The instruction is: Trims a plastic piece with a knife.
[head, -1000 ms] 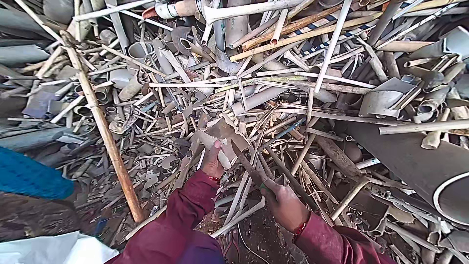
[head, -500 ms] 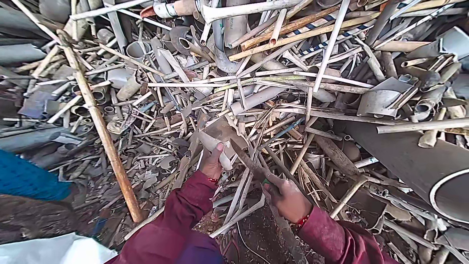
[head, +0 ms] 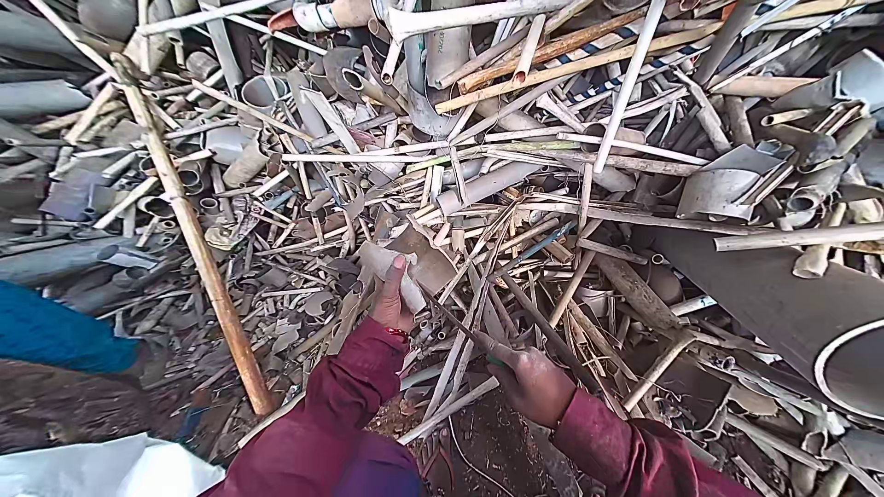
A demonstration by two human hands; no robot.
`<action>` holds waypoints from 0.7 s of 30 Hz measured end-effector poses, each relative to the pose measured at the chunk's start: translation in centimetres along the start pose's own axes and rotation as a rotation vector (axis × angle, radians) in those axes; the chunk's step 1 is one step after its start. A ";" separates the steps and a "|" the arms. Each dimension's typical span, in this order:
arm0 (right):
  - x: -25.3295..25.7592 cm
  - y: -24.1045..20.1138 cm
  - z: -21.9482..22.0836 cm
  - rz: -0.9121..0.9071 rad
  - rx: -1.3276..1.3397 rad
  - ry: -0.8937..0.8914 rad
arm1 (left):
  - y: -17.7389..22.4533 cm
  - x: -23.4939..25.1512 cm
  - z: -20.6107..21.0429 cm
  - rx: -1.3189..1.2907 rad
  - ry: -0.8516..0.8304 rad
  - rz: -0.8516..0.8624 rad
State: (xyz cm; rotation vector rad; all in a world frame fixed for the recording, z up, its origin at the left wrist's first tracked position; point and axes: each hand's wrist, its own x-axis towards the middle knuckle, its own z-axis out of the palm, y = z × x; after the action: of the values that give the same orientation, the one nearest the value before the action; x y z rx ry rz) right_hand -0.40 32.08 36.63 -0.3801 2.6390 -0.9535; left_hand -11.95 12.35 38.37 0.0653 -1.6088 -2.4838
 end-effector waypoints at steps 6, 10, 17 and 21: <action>-0.5 -1.6 -0.2 0.091 -0.079 -0.006 | 0.5 -0.4 -0.2 0.028 0.013 -0.020; -2.4 -2.4 -1.6 0.276 -0.271 -0.143 | -0.1 0.5 -1.5 0.286 -0.017 0.197; -5.0 -1.3 2.0 -0.041 -0.075 1.064 | 3.4 -0.5 -2.3 0.170 0.054 0.314; -4.0 -5.4 5.9 0.233 -0.190 0.068 | 4.7 -3.2 -1.2 -0.017 -0.066 0.162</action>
State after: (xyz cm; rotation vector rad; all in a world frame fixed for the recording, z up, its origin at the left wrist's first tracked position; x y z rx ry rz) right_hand 6.27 26.10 36.58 -0.0792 2.7679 -0.6568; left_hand -8.02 9.93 41.93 -0.1454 -1.5504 -2.3994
